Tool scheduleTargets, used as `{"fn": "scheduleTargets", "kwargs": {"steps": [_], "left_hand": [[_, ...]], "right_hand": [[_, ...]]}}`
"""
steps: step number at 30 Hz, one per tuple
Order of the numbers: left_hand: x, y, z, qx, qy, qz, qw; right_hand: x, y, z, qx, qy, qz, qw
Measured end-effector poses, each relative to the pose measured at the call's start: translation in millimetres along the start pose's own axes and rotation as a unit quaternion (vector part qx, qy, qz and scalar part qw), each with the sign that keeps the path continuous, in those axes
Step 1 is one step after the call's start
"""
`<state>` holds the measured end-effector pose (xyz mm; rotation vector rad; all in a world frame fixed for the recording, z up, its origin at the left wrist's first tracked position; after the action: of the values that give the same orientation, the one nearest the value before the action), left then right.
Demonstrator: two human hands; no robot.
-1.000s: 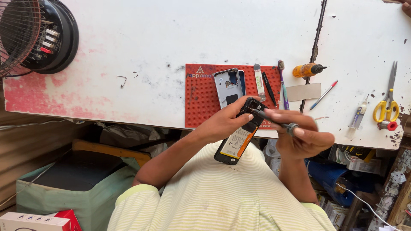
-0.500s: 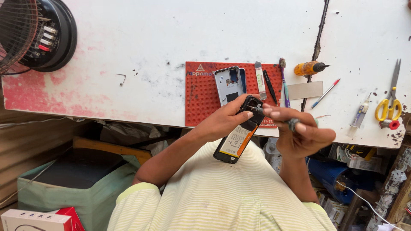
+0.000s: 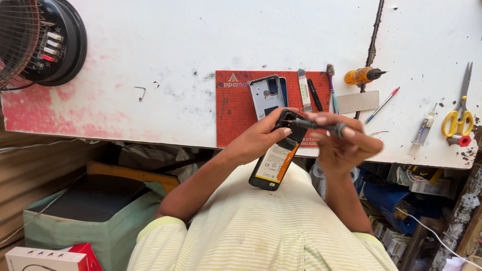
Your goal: The person repairs a disassembled smartphone at a workbench. They hold the phone body, use a screwdriver to work on its internal components, and tap and swipe on other phone screens placed on the bench, checking them while parts and tools lie on a red mat.
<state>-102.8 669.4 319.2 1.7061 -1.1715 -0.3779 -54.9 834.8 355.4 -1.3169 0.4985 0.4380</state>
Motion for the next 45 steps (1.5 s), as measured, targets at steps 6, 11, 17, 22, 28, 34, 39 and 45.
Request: {"fn": "scheduleTargets", "kwargs": {"steps": [6, 11, 17, 22, 28, 34, 39, 45], "left_hand": [[18, -10, 16, 0.106, 0.058, -0.032, 0.992], [47, -13, 33, 0.251, 0.090, -0.037, 0.963], [58, -20, 43, 0.244, 0.109, -0.023, 0.963], [53, -26, 43, 0.216, 0.118, -0.036, 0.969], [49, -27, 45, 0.178, 0.153, -0.074, 0.969], [48, -24, 42, 0.144, 0.166, -0.069, 0.973], [45, -20, 39, 0.137, 0.156, -0.066, 0.976], [44, -18, 38, 0.145, 0.147, -0.062, 0.976]], "right_hand": [[17, 28, 4, -0.040, 0.108, -0.058, 0.992], [40, 66, 21, -0.022, 0.132, -0.129, 0.983], [79, 99, 9, -0.013, 0.025, -0.130, 0.991], [91, 109, 7, 0.001, -0.022, -0.112, 0.993], [88, 106, 5, 0.005, 0.000, -0.102, 0.995], [77, 92, 7, 0.002, 0.038, -0.101, 0.994], [63, 81, 12, 0.076, -0.048, -0.282, 0.955], [34, 78, -4, 0.290, -0.313, -0.212, 0.879]]}}
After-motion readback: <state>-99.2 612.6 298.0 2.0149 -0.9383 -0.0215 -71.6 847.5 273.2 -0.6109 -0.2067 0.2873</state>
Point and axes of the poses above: each hand's wrist, its own x-axis away from the middle knuckle, its own z-axis out of the back of the hand, y = z × x, the point moved 3 cm from there along -x, towards the middle knuckle, and after that the axes turned 10 degrees about -y, right-handed, at the moved point
